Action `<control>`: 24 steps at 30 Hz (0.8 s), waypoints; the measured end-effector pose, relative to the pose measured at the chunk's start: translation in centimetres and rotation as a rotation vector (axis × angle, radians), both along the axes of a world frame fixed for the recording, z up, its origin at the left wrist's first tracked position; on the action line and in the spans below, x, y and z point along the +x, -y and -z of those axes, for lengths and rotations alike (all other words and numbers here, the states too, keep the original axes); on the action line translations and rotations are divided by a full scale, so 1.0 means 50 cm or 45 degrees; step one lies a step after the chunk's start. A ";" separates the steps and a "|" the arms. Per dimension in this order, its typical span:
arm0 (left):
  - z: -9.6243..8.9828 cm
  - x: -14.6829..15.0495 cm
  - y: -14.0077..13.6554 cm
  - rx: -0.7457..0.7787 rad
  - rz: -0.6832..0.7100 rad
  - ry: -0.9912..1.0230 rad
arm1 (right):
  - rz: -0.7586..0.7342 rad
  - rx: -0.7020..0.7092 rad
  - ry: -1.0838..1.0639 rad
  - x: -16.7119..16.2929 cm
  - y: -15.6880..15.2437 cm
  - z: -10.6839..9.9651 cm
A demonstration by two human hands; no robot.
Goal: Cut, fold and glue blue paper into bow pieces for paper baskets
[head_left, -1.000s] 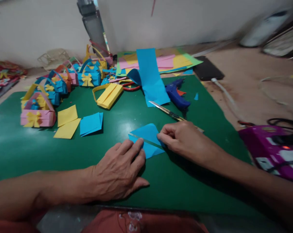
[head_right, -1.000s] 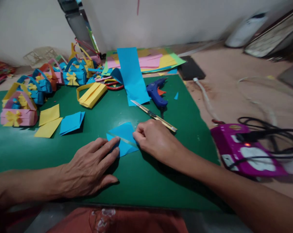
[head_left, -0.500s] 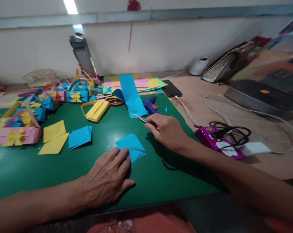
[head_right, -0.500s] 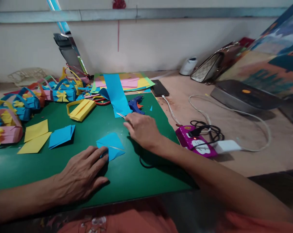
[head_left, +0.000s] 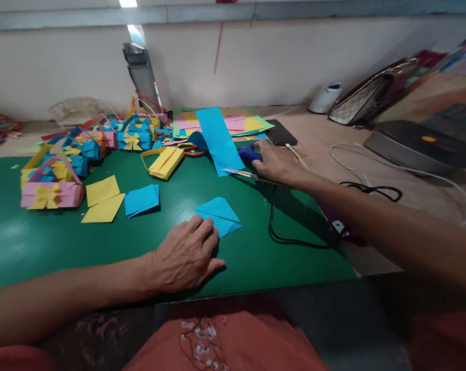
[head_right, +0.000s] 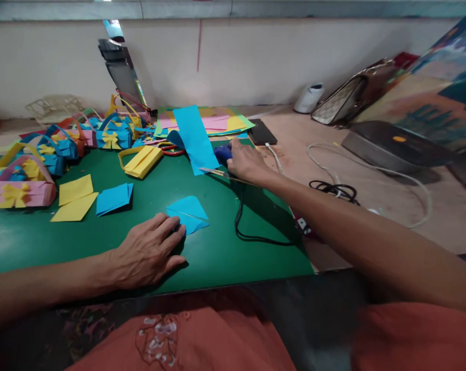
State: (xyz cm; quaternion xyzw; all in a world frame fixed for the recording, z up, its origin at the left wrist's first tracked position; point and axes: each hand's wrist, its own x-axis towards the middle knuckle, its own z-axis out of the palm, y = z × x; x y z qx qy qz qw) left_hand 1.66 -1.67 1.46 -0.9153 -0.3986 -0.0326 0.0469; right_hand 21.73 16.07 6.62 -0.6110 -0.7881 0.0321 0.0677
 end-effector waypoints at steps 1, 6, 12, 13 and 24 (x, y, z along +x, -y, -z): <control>-0.001 0.000 0.000 0.003 0.002 0.001 | 0.011 0.019 -0.057 0.005 0.000 -0.010; -0.001 -0.003 0.000 0.010 0.011 0.007 | 0.103 0.094 -0.406 0.027 0.001 -0.063; 0.001 -0.006 -0.002 0.007 0.004 -0.003 | 0.087 0.354 -1.340 0.044 0.039 -0.095; 0.001 -0.006 -0.003 0.002 0.001 -0.008 | 0.065 0.360 -1.372 0.046 0.052 -0.098; -0.002 0.004 0.029 0.029 -0.060 -0.046 | -0.119 0.072 -0.928 0.058 0.200 -0.066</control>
